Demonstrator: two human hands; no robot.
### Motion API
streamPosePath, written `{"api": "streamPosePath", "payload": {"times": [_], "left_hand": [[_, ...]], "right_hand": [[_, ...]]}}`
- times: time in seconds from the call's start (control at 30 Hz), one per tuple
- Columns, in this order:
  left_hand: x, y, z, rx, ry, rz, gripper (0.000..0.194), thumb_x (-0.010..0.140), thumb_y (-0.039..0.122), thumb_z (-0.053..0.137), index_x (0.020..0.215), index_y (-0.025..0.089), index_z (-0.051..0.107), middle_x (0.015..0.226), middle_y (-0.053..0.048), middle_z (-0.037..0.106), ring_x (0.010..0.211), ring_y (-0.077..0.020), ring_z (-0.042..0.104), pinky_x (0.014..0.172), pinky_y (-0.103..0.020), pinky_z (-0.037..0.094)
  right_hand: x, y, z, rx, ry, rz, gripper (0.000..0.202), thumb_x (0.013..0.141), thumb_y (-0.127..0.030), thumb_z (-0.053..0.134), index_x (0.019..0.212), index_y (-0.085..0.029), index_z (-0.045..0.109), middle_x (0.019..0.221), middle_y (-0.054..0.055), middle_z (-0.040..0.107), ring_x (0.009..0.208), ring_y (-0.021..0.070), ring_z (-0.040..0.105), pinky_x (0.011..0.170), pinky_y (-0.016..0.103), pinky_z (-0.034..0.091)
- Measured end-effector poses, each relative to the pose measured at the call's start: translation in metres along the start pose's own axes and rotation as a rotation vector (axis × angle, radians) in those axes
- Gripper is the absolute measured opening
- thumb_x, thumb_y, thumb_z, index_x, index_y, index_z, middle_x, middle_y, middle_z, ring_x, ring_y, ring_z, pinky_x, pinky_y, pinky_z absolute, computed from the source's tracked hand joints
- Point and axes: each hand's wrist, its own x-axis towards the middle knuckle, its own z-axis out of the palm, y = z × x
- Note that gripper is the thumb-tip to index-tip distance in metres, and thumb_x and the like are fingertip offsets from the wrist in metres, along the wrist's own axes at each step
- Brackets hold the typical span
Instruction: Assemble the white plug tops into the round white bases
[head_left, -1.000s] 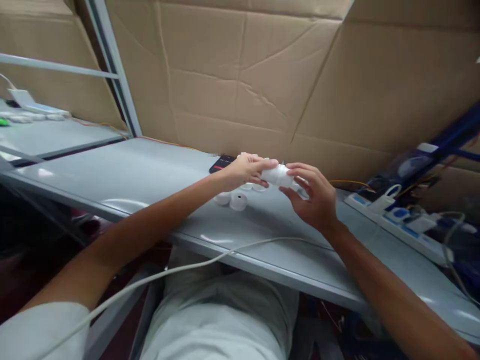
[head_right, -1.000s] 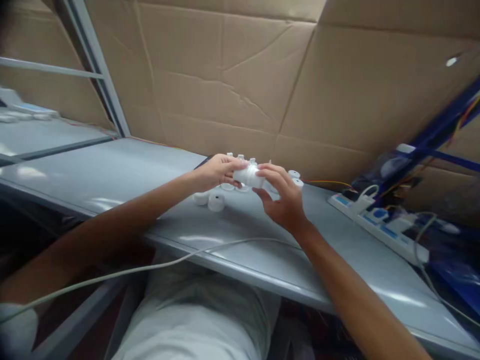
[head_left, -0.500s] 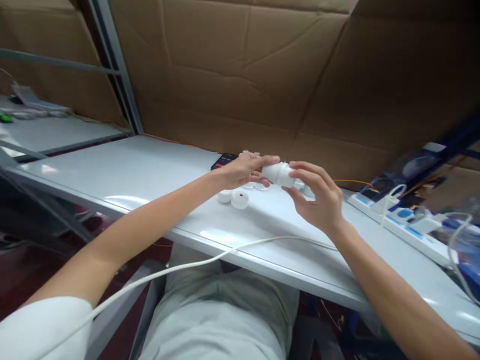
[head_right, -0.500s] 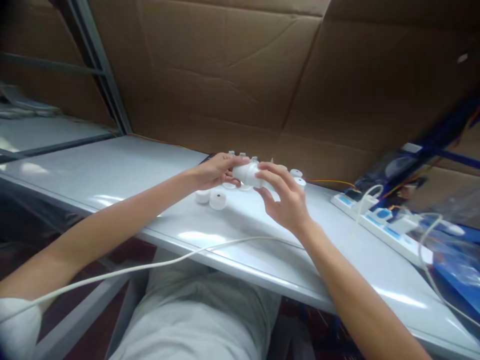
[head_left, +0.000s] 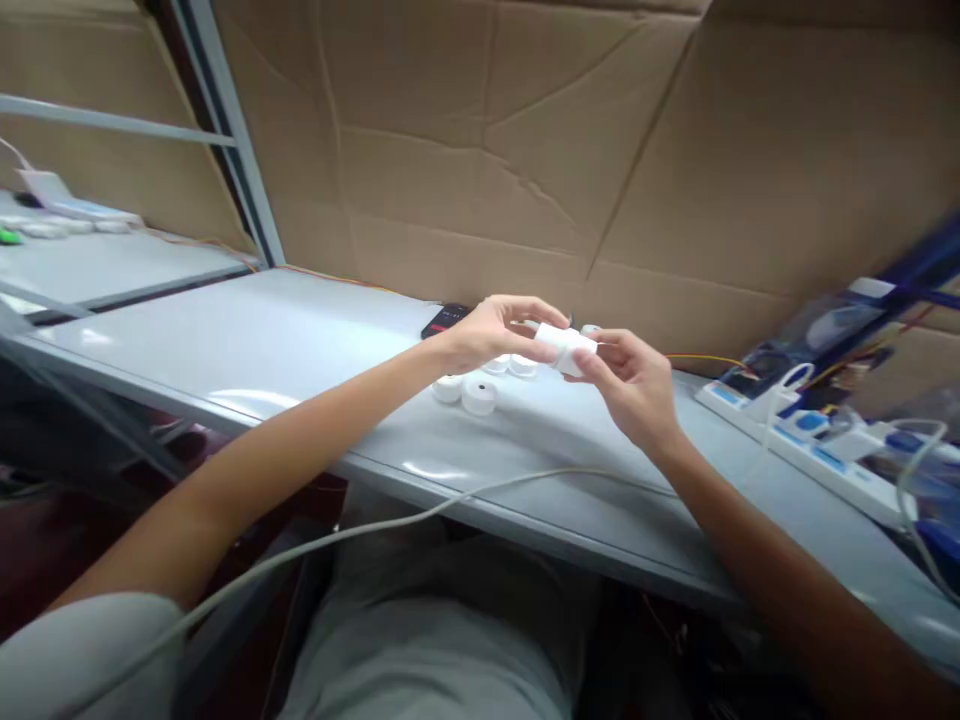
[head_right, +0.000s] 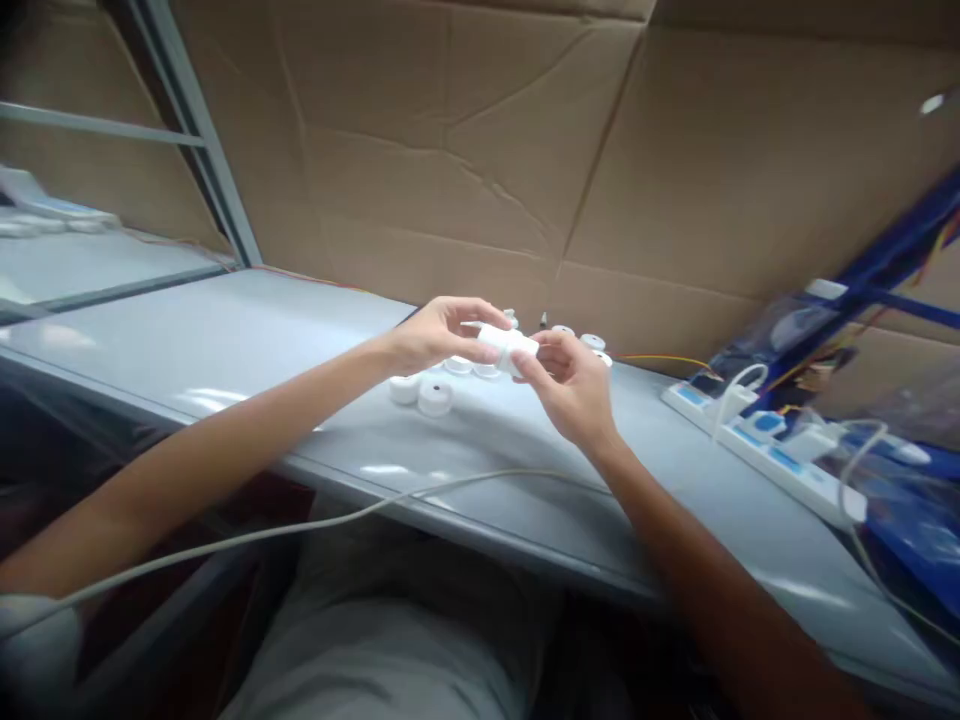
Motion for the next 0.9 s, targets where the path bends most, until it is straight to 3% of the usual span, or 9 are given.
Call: {"api": "streamPosePath", "payload": {"times": [0.13,0.2,0.3,0.4,0.47,0.53,0.7,0.77,0.9], "left_hand": [[-0.001,0.001,0.005,0.082,-0.026,0.114,0.044,0.063,0.027,0.098,0.102,0.015,0.082,0.112,-0.008,0.078,0.104,-0.0213,0.072,0.095,-0.035,0.055],[-0.001,0.001,0.006,0.085,-0.036,0.122,0.045,0.062,0.027,0.099,0.102,0.015,0.082,0.111,-0.008,0.078,0.105,-0.0219,0.072,0.095,-0.035,0.055],[-0.001,-0.001,0.008,0.045,0.015,0.051,0.048,0.064,0.033,0.098,0.106,0.016,0.08,0.106,-0.007,0.077,0.096,-0.0197,0.072,0.084,-0.033,0.057],[-0.001,-0.002,0.01,0.012,0.097,-0.056,0.041,0.075,0.043,0.092,0.1,0.015,0.079,0.099,-0.006,0.075,0.09,-0.0176,0.071,0.078,-0.032,0.059],[-0.001,-0.002,0.01,-0.006,0.109,-0.108,0.041,0.077,0.05,0.089,0.092,0.013,0.078,0.096,-0.006,0.074,0.088,-0.0174,0.07,0.077,-0.032,0.061],[-0.001,-0.002,0.01,0.013,0.084,-0.106,0.044,0.076,0.053,0.09,0.09,0.013,0.077,0.093,-0.006,0.073,0.086,-0.0168,0.069,0.076,-0.032,0.061],[0.0,-0.002,0.008,0.181,0.041,0.012,0.051,0.072,0.055,0.092,0.096,0.013,0.076,0.094,-0.007,0.074,0.086,-0.0175,0.07,0.077,-0.032,0.06],[0.001,-0.003,0.009,0.244,0.064,0.072,0.05,0.07,0.053,0.093,0.095,0.014,0.074,0.1,-0.007,0.073,0.092,-0.0184,0.07,0.079,-0.031,0.059],[0.002,-0.004,0.01,0.335,0.102,0.119,0.042,0.079,0.047,0.086,0.101,0.017,0.068,0.113,-0.008,0.071,0.1,-0.0188,0.07,0.079,-0.028,0.058]], "right_hand": [[0.005,0.002,0.003,0.243,-0.095,0.391,0.048,0.083,-0.071,0.08,0.09,-0.024,0.071,0.074,0.004,0.077,0.063,0.0243,0.078,0.066,0.04,0.073],[0.006,0.003,0.004,0.248,-0.171,0.468,0.053,0.088,-0.077,0.068,0.091,-0.024,0.071,0.07,0.007,0.076,0.058,0.0253,0.076,0.057,0.039,0.071],[0.003,0.006,0.004,0.157,-0.216,0.345,0.063,0.093,-0.085,0.053,0.096,-0.024,0.07,0.077,0.009,0.076,0.061,0.0264,0.077,0.057,0.042,0.07],[-0.001,0.007,0.004,-0.004,-0.099,0.024,0.052,0.088,-0.075,0.073,0.111,-0.028,0.067,0.112,0.007,0.077,0.088,0.0264,0.081,0.076,0.042,0.072],[-0.003,0.007,0.004,-0.089,-0.048,-0.096,0.053,0.08,-0.065,0.086,0.115,-0.029,0.067,0.124,0.006,0.074,0.096,0.0255,0.08,0.084,0.042,0.071],[-0.003,0.007,0.003,-0.061,-0.055,-0.047,0.052,0.078,-0.062,0.089,0.111,-0.027,0.069,0.115,0.006,0.077,0.087,0.0241,0.08,0.081,0.041,0.071],[0.002,0.007,-0.001,0.141,-0.13,0.241,0.053,0.071,-0.068,0.091,0.089,-0.021,0.074,0.083,0.005,0.077,0.071,0.0248,0.079,0.071,0.043,0.072],[0.004,0.007,-0.003,0.117,-0.119,0.212,0.054,0.07,-0.068,0.092,0.09,-0.021,0.075,0.085,0.006,0.078,0.075,0.026,0.08,0.075,0.046,0.072],[0.014,0.006,-0.013,-0.073,0.015,-0.018,0.05,0.074,-0.061,0.091,0.103,-0.024,0.074,0.096,0.006,0.082,0.089,0.0279,0.081,0.083,0.047,0.07]]}}
